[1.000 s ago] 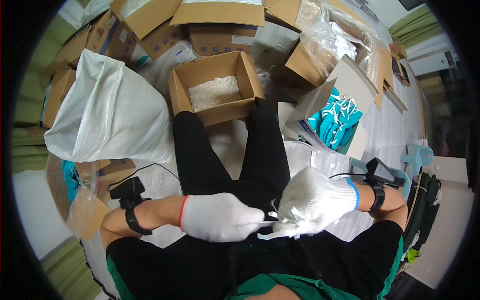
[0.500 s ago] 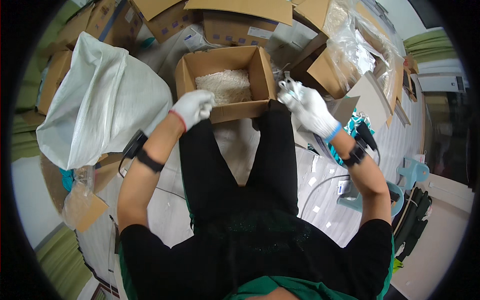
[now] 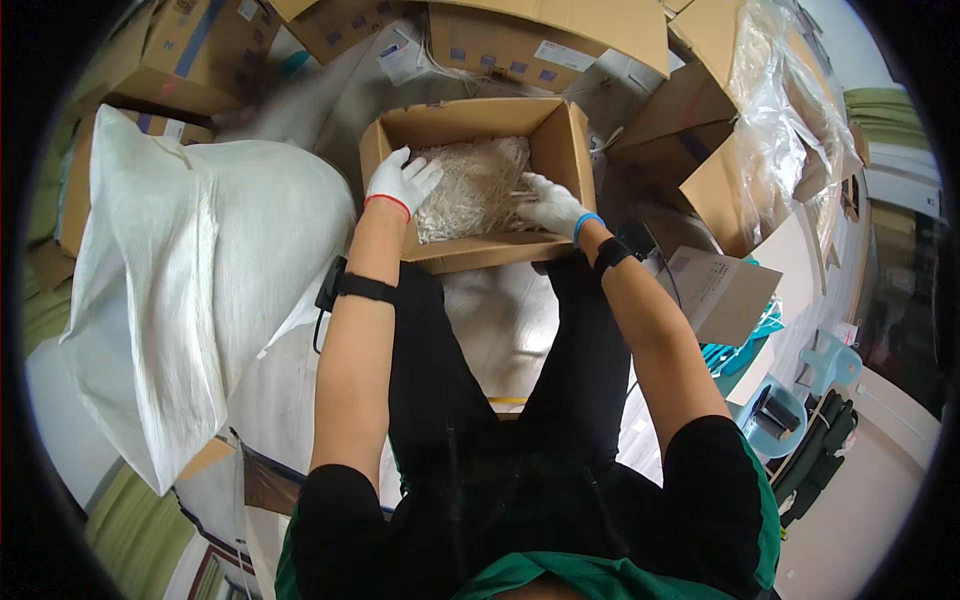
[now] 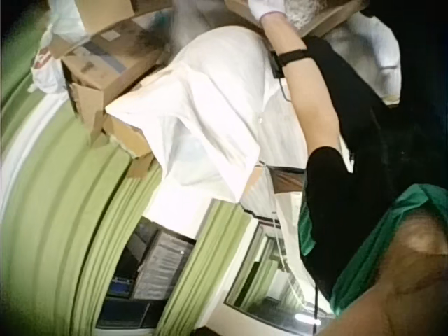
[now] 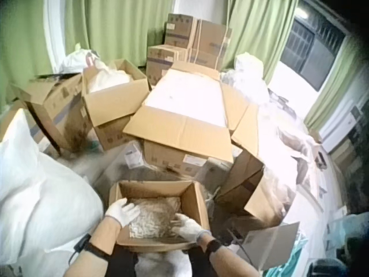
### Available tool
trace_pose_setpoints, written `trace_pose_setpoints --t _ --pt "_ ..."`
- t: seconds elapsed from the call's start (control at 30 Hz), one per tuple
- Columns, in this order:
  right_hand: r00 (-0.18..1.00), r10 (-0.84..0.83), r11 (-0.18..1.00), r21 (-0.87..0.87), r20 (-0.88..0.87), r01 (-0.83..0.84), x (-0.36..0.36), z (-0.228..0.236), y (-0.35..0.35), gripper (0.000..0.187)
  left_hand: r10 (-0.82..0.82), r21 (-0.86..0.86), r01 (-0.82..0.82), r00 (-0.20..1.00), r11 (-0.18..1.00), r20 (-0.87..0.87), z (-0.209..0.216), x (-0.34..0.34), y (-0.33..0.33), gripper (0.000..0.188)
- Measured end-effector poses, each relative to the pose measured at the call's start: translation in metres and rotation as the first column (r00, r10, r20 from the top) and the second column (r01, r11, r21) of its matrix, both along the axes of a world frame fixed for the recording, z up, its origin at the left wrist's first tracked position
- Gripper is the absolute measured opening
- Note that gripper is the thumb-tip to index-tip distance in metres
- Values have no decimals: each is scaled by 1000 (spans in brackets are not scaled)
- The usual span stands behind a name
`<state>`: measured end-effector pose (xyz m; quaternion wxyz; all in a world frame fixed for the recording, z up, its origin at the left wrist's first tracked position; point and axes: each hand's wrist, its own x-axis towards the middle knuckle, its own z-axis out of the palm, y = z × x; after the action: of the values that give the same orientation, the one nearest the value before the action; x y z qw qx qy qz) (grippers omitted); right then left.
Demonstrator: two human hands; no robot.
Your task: Sort face masks and place them into a box filled with protective packing material.
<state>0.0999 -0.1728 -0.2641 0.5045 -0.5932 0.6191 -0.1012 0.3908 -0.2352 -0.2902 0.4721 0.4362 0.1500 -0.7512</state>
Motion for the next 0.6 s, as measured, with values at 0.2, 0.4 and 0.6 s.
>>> trace_pose_setpoints --t 0.2,0.4,0.6 --pt "666 367 852 -53 -649 -520 -35 -34 -13 36 -24 -40 32 982 999 189 16 -20 19 52" --pt "821 -570 800 242 20 549 -6 2 3 42 -141 -150 170 973 974 182 7 -7 36 53" --pt "899 -302 953 -114 -317 280 -20 49 29 45 -203 -244 256 954 935 221 42 -19 50 64"
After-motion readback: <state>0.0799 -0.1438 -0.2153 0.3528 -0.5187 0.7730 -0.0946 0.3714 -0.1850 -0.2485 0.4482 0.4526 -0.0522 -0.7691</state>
